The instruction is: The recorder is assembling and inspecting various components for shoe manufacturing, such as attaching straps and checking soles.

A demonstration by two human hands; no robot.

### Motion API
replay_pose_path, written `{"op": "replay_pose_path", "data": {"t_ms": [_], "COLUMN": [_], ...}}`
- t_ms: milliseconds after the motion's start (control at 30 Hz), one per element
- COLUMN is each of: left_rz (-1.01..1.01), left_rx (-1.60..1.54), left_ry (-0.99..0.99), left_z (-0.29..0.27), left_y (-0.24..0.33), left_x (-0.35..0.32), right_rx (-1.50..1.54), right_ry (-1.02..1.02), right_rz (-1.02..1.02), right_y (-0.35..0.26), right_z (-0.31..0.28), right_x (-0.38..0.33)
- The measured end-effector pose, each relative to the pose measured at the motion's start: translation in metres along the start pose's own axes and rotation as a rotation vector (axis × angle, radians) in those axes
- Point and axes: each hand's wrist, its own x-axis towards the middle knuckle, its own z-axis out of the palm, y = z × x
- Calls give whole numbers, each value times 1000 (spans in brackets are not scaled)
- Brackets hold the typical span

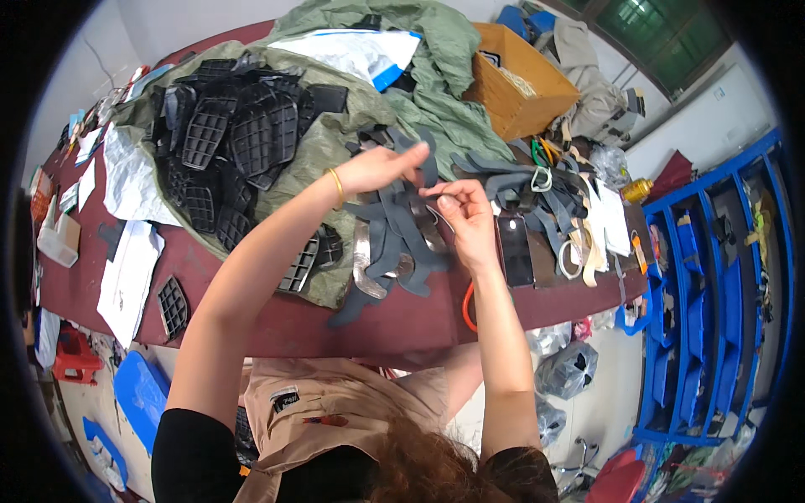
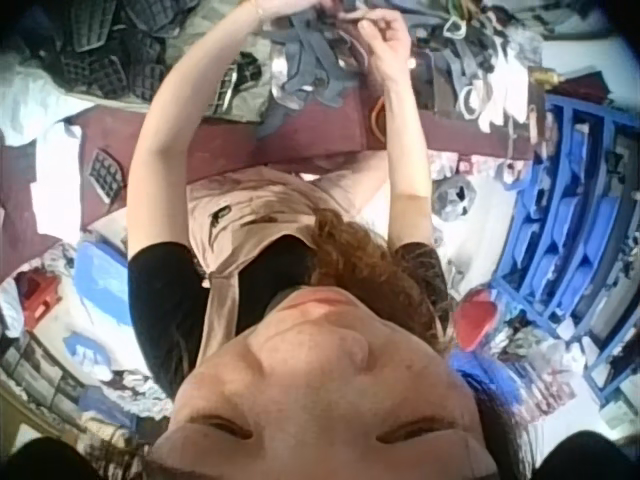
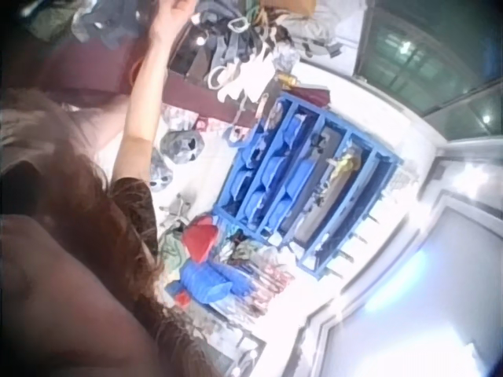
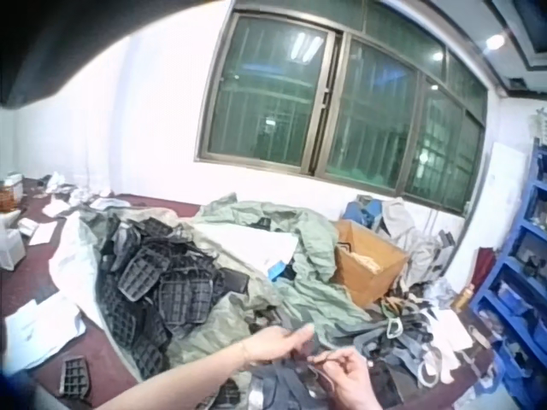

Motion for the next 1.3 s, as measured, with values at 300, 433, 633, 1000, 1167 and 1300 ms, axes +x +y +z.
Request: {"op": "replay_pose_path", "data": {"t_ms": [300,433,633,1000,1167,1300], "left_rz": [-69,-198,-531,175,143,605], "left_rx": [580,629,-222,-727,-625,63], "left_ry": [650,647,567,-242,104,607], "left_z": [3,12,-17,119,123,122], "left_y": [-98,-91,-57,-4,-3,-7], "left_x": [52,62,67,-174,-217,-214], "right_rx": [-79,34,366,251,199,23], "right_ry": [-471,-722,-710,-126,146,307], "right_rz": [337,387,307,243,186,137], "right_y": [-56,-125,-172,-95,-57,-49], "right_z": [35,10,-7,71,96,109], "right_x": [-62,-118,-180,-92,-57,-73]}}
